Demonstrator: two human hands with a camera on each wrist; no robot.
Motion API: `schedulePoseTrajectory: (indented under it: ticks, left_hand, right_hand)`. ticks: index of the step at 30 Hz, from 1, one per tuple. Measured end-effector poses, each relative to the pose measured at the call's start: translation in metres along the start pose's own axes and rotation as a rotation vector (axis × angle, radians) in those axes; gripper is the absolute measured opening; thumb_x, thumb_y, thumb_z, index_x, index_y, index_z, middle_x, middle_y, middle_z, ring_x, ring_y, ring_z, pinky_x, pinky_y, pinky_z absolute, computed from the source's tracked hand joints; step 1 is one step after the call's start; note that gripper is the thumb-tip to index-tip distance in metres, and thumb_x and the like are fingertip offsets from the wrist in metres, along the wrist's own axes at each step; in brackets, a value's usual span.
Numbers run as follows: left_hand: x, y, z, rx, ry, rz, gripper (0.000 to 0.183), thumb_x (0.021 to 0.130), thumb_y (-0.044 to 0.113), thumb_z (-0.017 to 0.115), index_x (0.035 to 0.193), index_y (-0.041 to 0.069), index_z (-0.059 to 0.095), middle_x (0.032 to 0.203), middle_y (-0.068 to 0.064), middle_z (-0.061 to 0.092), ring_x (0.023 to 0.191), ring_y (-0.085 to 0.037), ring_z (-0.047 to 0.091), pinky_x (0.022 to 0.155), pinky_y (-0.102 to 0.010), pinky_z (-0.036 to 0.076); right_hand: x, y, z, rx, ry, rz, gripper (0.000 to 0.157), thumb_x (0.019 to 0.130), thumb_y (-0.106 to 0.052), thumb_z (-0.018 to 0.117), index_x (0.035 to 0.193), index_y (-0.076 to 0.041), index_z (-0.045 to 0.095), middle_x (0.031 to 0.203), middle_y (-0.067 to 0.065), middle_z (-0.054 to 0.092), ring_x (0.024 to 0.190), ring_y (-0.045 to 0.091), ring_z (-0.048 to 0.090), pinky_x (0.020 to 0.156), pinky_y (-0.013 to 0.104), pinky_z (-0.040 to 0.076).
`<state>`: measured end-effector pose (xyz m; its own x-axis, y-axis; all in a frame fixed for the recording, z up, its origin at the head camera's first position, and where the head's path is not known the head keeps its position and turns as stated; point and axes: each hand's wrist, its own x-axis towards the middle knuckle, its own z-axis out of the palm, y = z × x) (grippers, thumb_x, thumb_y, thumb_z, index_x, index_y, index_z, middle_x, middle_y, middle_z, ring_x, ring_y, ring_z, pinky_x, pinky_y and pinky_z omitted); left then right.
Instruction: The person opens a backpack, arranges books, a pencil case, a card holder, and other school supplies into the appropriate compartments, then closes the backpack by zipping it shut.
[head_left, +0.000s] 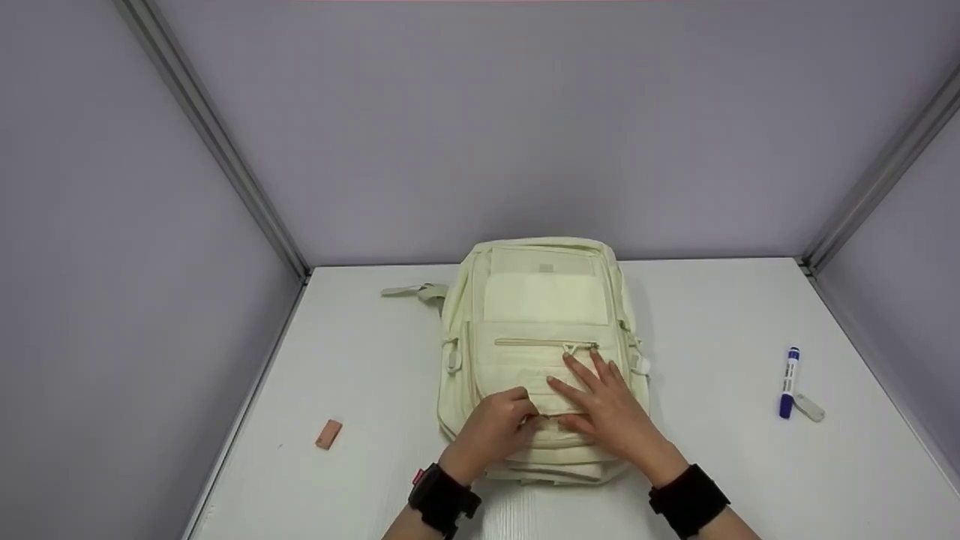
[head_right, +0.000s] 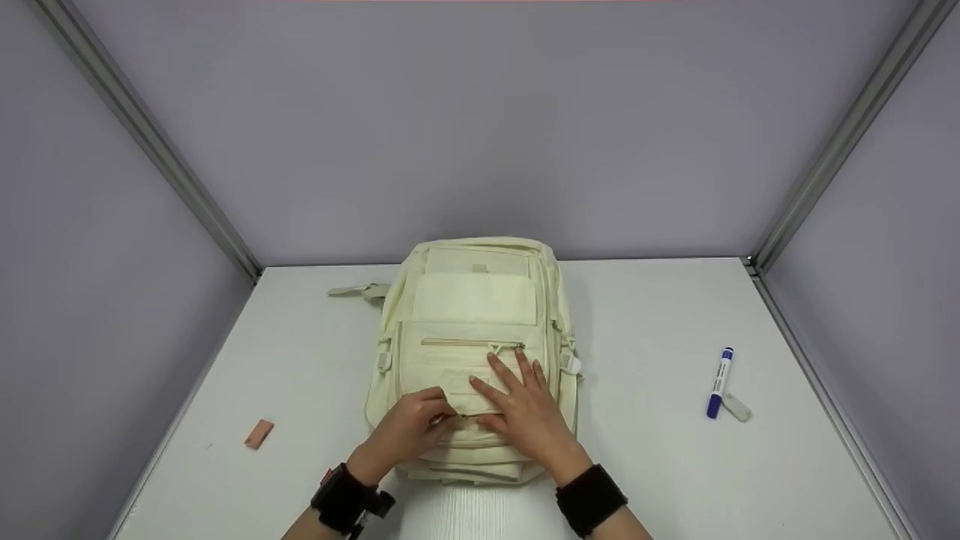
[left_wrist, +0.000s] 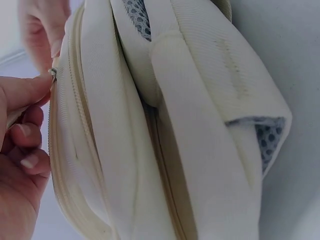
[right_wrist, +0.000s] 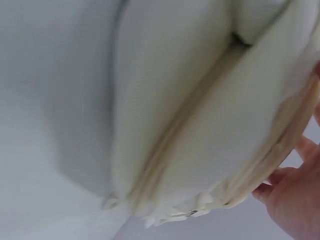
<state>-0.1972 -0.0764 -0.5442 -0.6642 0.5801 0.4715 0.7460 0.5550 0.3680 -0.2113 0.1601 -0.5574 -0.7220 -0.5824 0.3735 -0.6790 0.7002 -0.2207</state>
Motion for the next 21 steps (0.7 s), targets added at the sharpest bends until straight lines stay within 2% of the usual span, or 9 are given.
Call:
schedulePoseTrajectory:
  ticks: [6,14,21]
  left_hand:
    - [-0.004,-0.003,-0.005,-0.018,0.024,-0.042,0.009,0.085,0.012,0.078,0.079,0.008,0.074,0.072,0.004,0.059,0.063,-0.003,0.056,0.059,-0.012,0.045]
    - [-0.009,-0.007,-0.013,-0.049,-0.018,-0.093,0.008,0.084,0.012,0.078,0.077,0.008,0.076,0.068,0.005,0.059,0.061,-0.003,0.056,0.059,-0.014,0.046]
    - [-0.022,-0.022,-0.029,-0.104,0.008,-0.140,0.009,0.081,0.008,0.080,0.074,0.008,0.075,0.065,0.005,0.057,0.059,-0.004,0.055,0.057,-0.017,0.046]
  right_hand:
    - [-0.004,0.002,0.001,-0.005,-0.030,0.039,0.054,0.093,-0.046,0.061,0.144,-0.029,0.052,0.157,0.009,0.031,0.140,0.052,0.021,0.104,0.071,0.021]
    - [-0.003,0.001,0.000,0.009,-0.056,0.064,0.054,0.093,-0.048,0.060,0.143,-0.030,0.053,0.158,0.008,0.030,0.140,0.054,0.017,0.104,0.071,0.020]
    - [-0.004,0.002,0.000,0.015,-0.076,0.086,0.054,0.093,-0.048,0.060,0.143,-0.030,0.052,0.158,0.006,0.029,0.140,0.054,0.016,0.104,0.071,0.021]
